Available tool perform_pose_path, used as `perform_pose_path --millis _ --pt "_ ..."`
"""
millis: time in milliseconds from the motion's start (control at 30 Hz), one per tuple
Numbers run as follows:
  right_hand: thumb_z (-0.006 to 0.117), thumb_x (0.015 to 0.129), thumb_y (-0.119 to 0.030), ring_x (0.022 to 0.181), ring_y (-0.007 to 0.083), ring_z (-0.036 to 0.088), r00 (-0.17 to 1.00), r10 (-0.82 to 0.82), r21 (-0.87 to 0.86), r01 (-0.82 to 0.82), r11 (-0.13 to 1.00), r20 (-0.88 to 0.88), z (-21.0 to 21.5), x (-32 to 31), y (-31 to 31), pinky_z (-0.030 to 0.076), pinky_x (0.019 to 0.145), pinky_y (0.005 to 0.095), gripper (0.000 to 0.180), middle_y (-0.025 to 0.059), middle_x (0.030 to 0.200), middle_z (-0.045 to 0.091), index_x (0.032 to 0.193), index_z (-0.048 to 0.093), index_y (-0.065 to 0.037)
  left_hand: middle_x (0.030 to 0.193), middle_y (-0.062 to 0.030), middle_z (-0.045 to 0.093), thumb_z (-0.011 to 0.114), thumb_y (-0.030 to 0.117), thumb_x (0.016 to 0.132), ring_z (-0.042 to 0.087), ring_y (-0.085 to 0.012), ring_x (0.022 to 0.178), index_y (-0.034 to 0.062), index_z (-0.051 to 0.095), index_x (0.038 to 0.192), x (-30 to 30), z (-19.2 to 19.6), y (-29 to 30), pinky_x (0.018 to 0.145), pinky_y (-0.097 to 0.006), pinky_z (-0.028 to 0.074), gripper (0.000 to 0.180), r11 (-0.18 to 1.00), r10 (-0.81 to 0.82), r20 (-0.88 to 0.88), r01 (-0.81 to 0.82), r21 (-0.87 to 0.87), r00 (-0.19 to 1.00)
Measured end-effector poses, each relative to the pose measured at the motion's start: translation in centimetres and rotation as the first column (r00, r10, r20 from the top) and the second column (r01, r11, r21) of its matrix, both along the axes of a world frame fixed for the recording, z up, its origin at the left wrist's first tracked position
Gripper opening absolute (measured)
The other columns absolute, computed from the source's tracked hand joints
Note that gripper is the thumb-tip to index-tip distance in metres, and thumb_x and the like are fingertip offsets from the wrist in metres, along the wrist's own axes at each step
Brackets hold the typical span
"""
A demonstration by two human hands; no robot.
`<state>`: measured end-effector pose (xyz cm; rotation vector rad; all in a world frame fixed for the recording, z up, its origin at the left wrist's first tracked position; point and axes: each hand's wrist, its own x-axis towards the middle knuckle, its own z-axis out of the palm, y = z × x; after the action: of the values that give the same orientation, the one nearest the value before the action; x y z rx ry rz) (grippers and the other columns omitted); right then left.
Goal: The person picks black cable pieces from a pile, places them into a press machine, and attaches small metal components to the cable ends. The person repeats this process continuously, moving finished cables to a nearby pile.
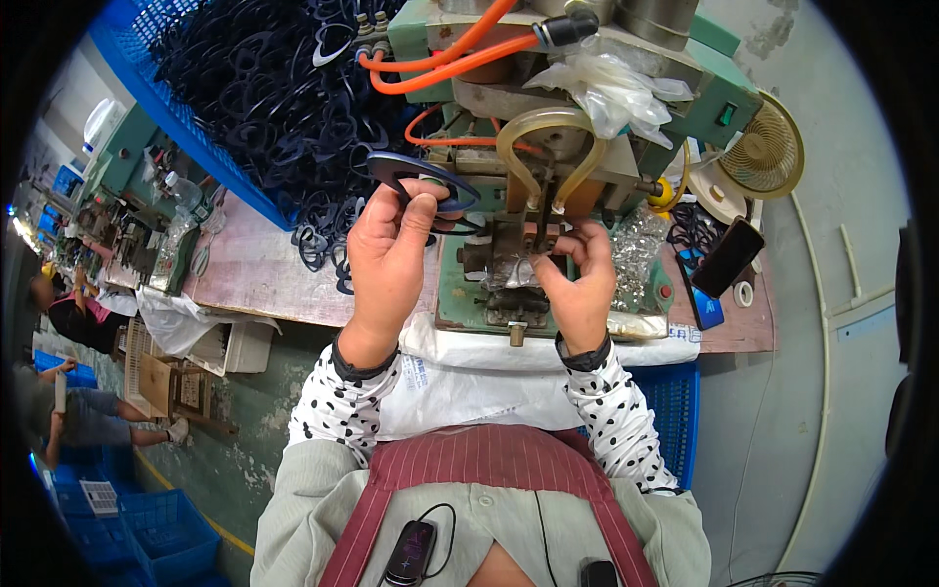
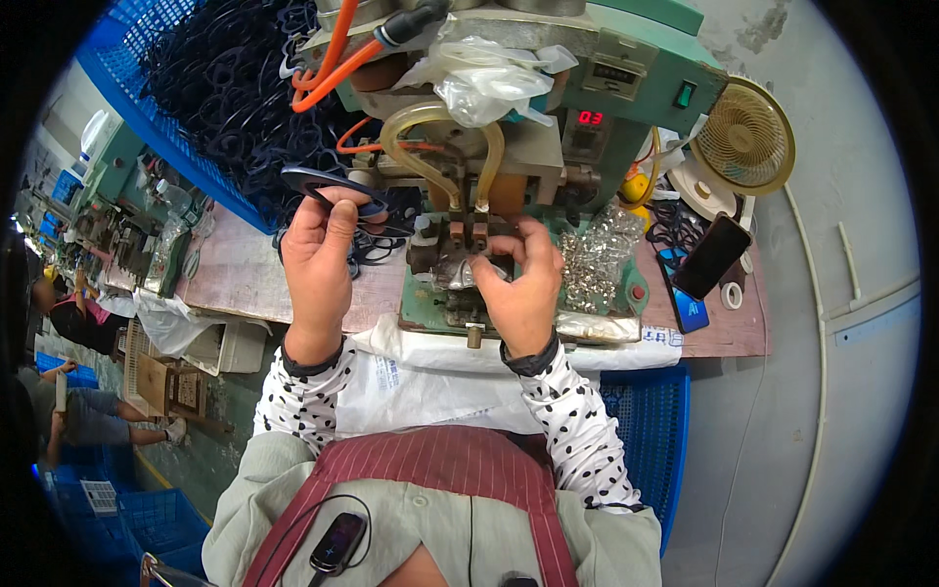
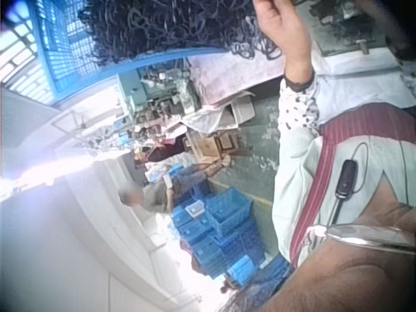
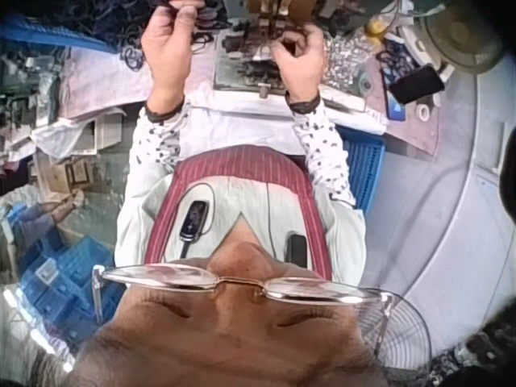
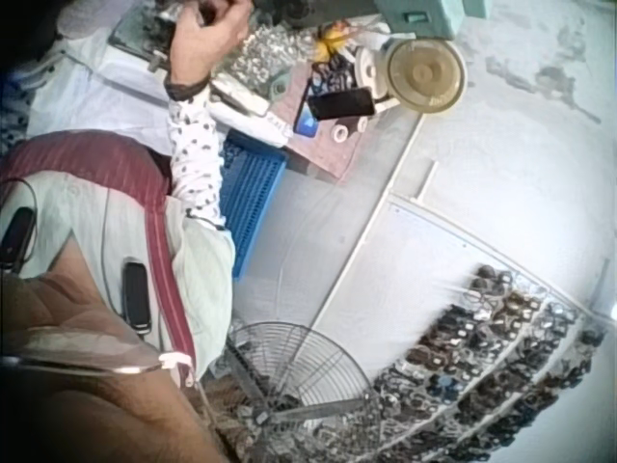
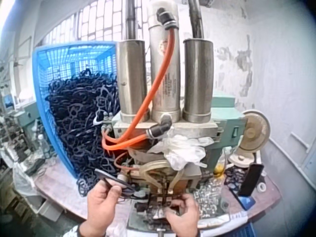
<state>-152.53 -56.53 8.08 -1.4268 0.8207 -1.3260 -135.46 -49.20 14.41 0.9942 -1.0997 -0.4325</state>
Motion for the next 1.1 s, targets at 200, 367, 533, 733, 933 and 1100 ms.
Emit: perform_pose_path --millis 200,367,533,733,933,1100 --pt "0.071 0.074 0.001 0.088 0.0136 0.06 1.0 -0.015 -0.062 0.014 0.998 -0.015 -0.7 0.1 0.2 0.045 0.084 0.0266 0.056 0.0098 0.089 0.068 0.123 0.044 0.005 0.095 -0.0044 0.064 0.054 0.009 0.099 0.063 -0.0119 0.084 -0.0005 0.06 0.102 0.1 -0.2 -0.1 0.077 -0.026 0.052 0.012 1.0 -0.027 -0.018 0.027 -0.01 0.999" --pt "0.069 0.075 0.004 0.084 0.0112 0.058 0.992 0.05 -0.03 -0.047 0.998 0.119 -0.3 0.5 0.3 0.045 0.082 0.0244 0.059 0.0054 0.089 0.065 0.126 0.039 0.004 0.095 -0.0042 0.064 0.054 0.008 0.098 0.063 -0.0119 0.084 -0.0005 0.06 0.103 0.1 -0.3 -0.1 0.078 -0.026 0.052 0.011 1.0 -0.003 0.024 0.003 -0.006 1.0" --pt "0.068 0.075 0.005 0.081 0.0109 0.058 0.995 0.027 0.001 -0.027 1.0 0.101 -0.1 0.3 0.6 0.045 0.081 0.024 0.059 0.0046 0.084 0.064 0.126 0.04 0.005 0.095 -0.0042 0.064 0.054 0.008 0.098 0.063 -0.0115 0.084 -0.0008 0.059 0.103 0.2 -0.4 -0.2 0.078 -0.026 0.052 0.011 1.0 -0.013 0.013 0.013 -0.011 1.0" --pt "0.07 0.074 0.005 0.079 0.0103 0.057 0.992 -0.005 -0.018 0.007 1.0 0.123 -0.4 0.5 0.2 0.045 0.08 0.0243 0.06 0.0046 0.081 0.063 0.126 0.04 0.005 0.092 -0.0063 0.066 0.055 0.006 0.097 0.063 -0.0126 0.084 -0.0014 0.06 0.103 -0.4 -0.5 0.0 0.075 -0.025 0.051 0.011 0.992 0.12 0.113 -0.123 0.027 0.986" --pt "0.069 0.075 0.007 0.077 0.0111 0.058 0.997 -0.026 -0.048 0.03 0.998 0.073 -0.2 0.6 0.4 0.046 0.077 0.024 0.055 0.0049 0.079 0.063 0.123 0.042 0.007 0.092 -0.0117 0.069 0.058 -0.006 0.088 0.065 -0.0283 0.083 0.0017 0.065 0.099 -1.5 -1.5 0.6 0.078 -0.035 0.051 0.015 0.869 0.412 0.493 -0.167 -0.466 0.767" --pt "0.067 0.075 0.008 0.078 0.0113 0.06 0.992 -0.073 -0.093 0.082 0.992 0.099 -0.5 1.2 0.6 0.047 0.077 0.0237 0.051 0.0067 0.081 0.066 0.121 0.045 0.006 0.098 -0.0135 0.07 0.061 0.0 0.09 0.066 -0.0184 0.078 -0.0048 0.064 0.103 -1.1 -1.4 -1.2 0.073 -0.027 0.052 0.014 0.989 0.109 0.016 -0.107 -0.104 0.994"
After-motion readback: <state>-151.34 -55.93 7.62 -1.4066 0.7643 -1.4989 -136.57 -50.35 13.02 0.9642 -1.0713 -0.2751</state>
